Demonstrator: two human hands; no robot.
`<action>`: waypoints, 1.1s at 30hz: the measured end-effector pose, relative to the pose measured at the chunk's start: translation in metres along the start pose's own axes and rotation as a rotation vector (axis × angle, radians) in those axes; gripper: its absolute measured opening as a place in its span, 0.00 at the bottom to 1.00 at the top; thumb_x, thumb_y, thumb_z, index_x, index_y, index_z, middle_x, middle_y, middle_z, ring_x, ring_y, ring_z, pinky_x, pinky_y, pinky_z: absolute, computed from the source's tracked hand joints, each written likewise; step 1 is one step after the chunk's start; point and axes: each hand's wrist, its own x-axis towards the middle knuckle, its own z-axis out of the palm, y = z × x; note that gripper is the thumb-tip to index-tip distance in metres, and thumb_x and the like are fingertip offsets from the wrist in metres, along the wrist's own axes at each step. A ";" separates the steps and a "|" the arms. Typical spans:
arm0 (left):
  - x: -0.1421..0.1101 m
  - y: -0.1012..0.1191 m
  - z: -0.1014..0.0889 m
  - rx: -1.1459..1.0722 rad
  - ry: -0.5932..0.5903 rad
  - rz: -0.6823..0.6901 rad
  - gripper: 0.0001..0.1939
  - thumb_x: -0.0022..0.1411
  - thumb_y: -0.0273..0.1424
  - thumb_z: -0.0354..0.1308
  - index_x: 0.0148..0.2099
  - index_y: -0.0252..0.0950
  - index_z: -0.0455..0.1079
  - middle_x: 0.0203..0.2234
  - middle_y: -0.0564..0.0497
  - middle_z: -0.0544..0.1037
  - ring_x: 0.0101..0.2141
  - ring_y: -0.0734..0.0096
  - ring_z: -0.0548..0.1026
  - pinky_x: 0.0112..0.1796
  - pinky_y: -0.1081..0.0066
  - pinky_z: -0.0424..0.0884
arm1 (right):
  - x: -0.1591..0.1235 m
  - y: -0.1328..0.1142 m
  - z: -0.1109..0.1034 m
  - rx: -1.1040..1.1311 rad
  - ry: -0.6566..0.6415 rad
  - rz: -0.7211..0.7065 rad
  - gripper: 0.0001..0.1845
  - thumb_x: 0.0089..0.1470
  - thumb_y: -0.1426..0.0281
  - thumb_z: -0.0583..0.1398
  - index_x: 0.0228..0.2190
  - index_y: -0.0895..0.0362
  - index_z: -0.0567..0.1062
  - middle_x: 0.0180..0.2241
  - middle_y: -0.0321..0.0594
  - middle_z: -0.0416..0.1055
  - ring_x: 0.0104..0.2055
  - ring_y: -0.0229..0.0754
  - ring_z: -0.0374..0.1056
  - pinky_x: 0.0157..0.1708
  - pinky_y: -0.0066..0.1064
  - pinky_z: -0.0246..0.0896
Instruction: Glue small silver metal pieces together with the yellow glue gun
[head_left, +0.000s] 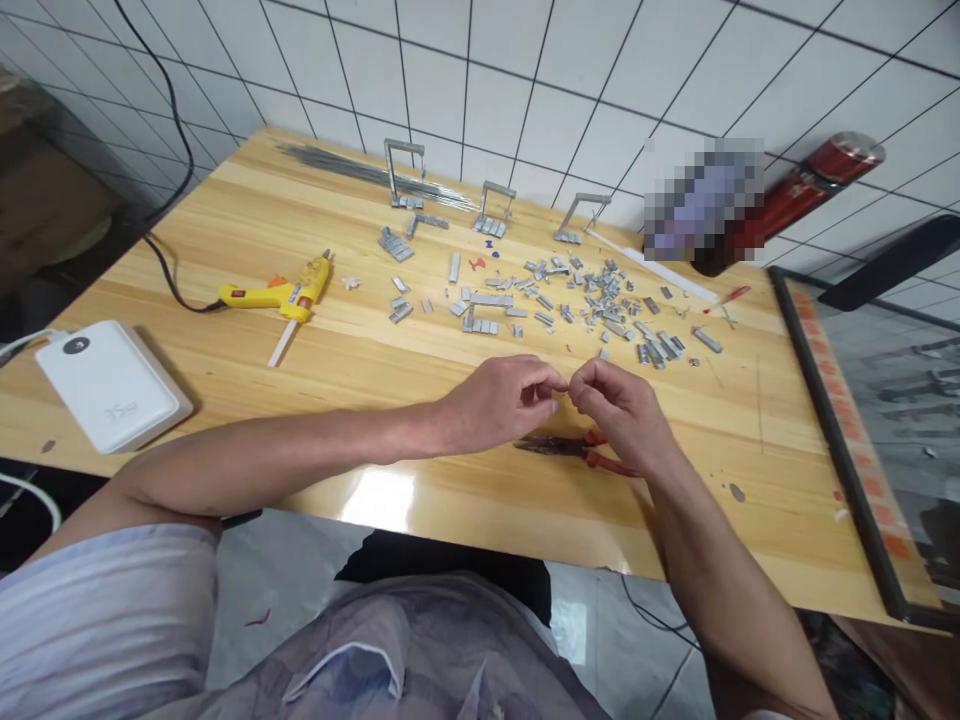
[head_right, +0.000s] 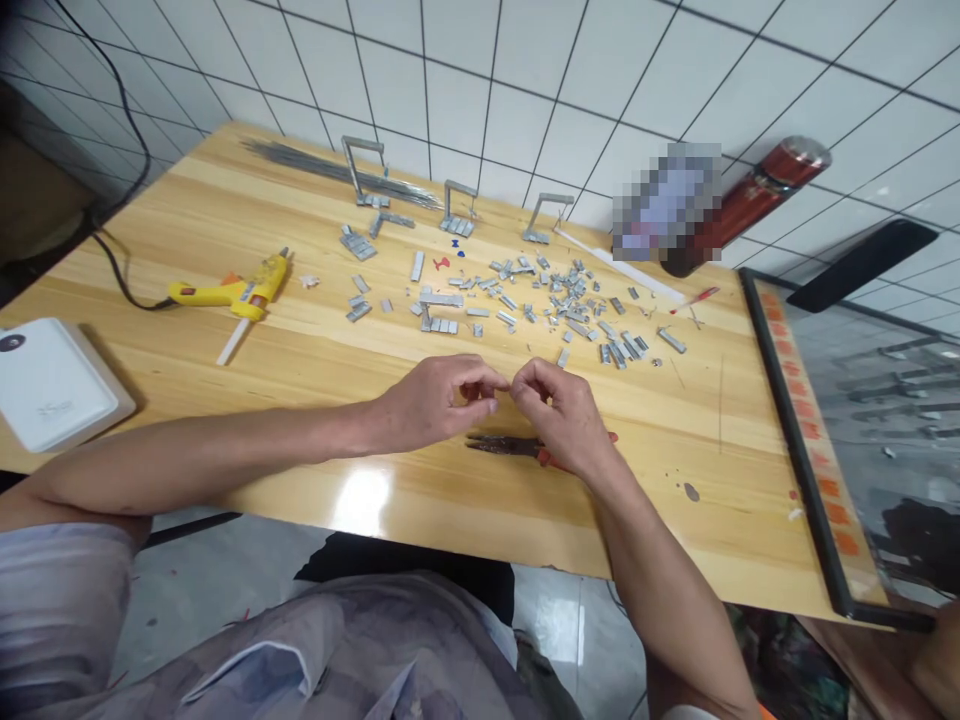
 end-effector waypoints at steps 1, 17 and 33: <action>0.000 0.001 -0.001 -0.059 -0.020 -0.054 0.09 0.67 0.29 0.61 0.48 0.35 0.79 0.35 0.50 0.83 0.35 0.70 0.78 0.39 0.68 0.73 | 0.000 0.002 0.001 0.048 0.004 0.037 0.08 0.58 0.68 0.60 0.27 0.53 0.71 0.24 0.31 0.63 0.24 0.36 0.57 0.21 0.26 0.57; 0.004 -0.006 0.002 -0.426 -0.002 -0.230 0.12 0.63 0.37 0.66 0.44 0.35 0.77 0.31 0.52 0.80 0.30 0.73 0.76 0.33 0.72 0.72 | 0.000 0.012 0.013 0.208 0.032 -0.043 0.09 0.58 0.64 0.62 0.28 0.53 0.71 0.25 0.32 0.63 0.26 0.35 0.54 0.26 0.28 0.53; 0.007 -0.034 0.000 0.543 0.125 0.610 0.08 0.77 0.29 0.53 0.48 0.39 0.75 0.41 0.47 0.84 0.41 0.68 0.80 0.40 0.67 0.72 | 0.006 0.018 0.013 0.475 0.030 0.260 0.07 0.47 0.66 0.63 0.22 0.52 0.71 0.20 0.34 0.63 0.24 0.38 0.56 0.20 0.29 0.49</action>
